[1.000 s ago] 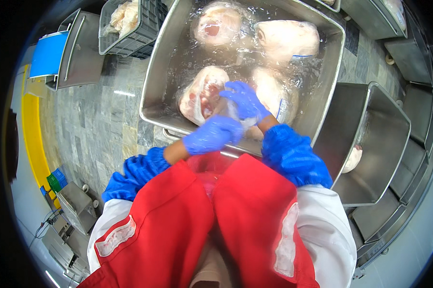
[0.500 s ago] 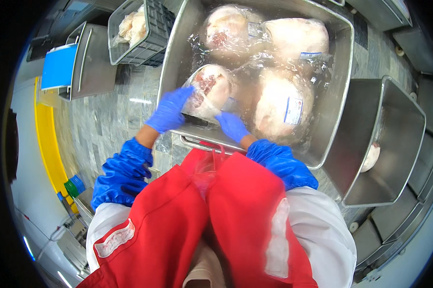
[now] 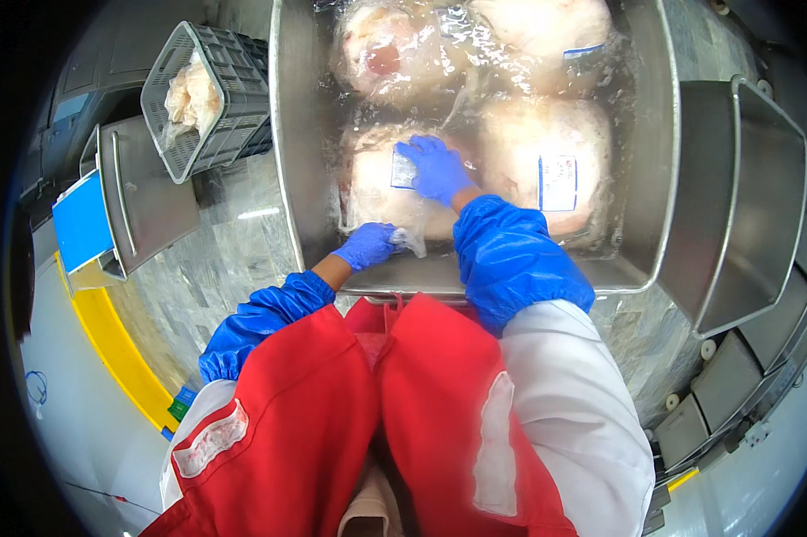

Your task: The person uses a knife to trim fat and connective tissue from large pieces of raw meat in a metal tray. They then remove plastic wrap from other packaged meat pieces and place them into a separate container.

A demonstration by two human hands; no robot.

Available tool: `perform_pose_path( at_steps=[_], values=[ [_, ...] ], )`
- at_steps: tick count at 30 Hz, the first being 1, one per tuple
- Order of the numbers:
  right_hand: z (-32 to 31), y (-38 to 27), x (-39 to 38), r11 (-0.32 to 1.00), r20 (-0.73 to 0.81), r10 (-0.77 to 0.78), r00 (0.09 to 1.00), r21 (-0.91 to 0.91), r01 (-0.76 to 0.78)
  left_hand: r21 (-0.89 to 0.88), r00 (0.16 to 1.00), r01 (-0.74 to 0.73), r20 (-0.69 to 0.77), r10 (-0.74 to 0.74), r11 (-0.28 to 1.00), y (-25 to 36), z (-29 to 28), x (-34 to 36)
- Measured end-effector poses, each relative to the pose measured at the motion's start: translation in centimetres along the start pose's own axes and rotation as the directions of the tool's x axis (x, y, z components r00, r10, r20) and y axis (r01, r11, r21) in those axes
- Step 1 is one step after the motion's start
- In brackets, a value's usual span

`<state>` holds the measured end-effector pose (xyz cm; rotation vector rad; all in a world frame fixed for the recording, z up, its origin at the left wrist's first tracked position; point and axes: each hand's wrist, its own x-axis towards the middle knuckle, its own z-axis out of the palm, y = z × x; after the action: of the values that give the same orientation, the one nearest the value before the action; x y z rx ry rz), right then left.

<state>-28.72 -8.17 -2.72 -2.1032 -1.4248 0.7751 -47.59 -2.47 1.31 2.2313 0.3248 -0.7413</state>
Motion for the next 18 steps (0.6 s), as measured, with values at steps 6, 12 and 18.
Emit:
perform_pose_path(
  at_steps=[6,12,18],
  values=[
    [0.8,0.5,1.0,0.997,0.104,0.060,0.993,0.047,-0.065,-0.279,0.996,-0.009,-0.093,-0.017,0.960,0.0,-0.9,0.3],
    [1.3,0.5,-1.2,0.952,0.046,0.033,0.998,0.302,-0.045,-0.392,0.990,0.113,-0.032,-0.136,0.913,-2.1,-0.1,0.1],
    [0.5,1.0,0.7,0.996,0.102,-0.080,0.992,0.042,0.076,-0.337,0.941,-0.037,-0.328,-0.080,0.941,-0.8,-1.0,-0.7]
  ],
)
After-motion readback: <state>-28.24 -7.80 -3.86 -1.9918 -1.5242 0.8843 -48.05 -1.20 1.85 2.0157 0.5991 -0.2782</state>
